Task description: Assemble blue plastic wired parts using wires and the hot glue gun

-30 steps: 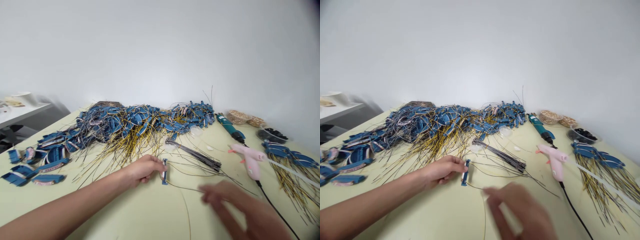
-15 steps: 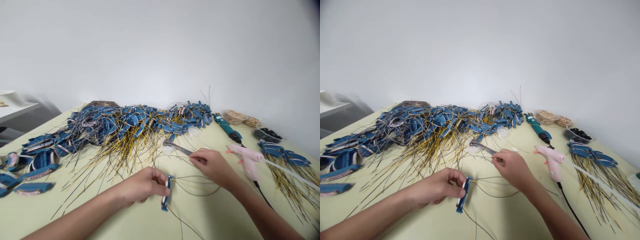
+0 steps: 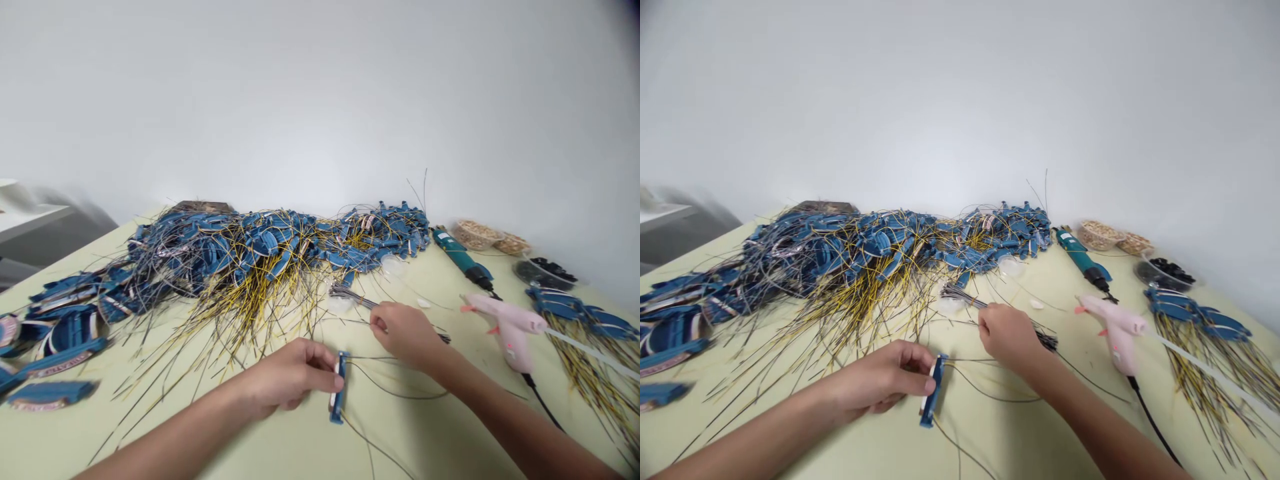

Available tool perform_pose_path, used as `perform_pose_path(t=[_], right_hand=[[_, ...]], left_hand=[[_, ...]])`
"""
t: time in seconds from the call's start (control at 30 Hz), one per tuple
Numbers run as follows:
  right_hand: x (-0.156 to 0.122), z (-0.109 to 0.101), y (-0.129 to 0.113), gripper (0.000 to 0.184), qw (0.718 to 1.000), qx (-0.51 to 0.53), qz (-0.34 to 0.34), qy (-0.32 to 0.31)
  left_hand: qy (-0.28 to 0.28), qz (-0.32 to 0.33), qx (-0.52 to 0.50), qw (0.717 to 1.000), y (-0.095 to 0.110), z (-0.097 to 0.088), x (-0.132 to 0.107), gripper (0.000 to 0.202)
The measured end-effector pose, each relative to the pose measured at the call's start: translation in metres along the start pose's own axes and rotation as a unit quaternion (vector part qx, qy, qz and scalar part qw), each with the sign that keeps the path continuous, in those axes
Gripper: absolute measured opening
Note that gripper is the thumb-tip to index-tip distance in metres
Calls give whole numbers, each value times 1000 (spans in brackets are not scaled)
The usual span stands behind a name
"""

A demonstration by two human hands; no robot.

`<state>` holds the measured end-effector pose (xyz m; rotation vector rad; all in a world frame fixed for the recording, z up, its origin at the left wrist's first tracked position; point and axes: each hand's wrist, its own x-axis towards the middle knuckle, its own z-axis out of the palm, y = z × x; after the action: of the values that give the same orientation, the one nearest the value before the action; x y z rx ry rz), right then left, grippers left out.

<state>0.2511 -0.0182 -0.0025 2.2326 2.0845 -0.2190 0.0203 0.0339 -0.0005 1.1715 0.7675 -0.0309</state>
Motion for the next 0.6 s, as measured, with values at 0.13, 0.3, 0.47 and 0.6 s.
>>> perform_pose_path(t=[0.13,0.3,0.47,0.6], right_hand=[[-1,-4,1,17,1000,10,-3,27],[1,-3,6,14,997,15,-34,64],[1,1,11,14,988,6,-68,138],[-3,-14,13,10,962,36,-92,253]], left_hand=[[-3,-1,-15,1000,-2,0,-1,32],[-12,0,-30,999,-4,-1,-2,29],[-10,-4,-60,998,-5,-2,-4,29],[-8,-2,-100,995,-5,-2,-4,30]])
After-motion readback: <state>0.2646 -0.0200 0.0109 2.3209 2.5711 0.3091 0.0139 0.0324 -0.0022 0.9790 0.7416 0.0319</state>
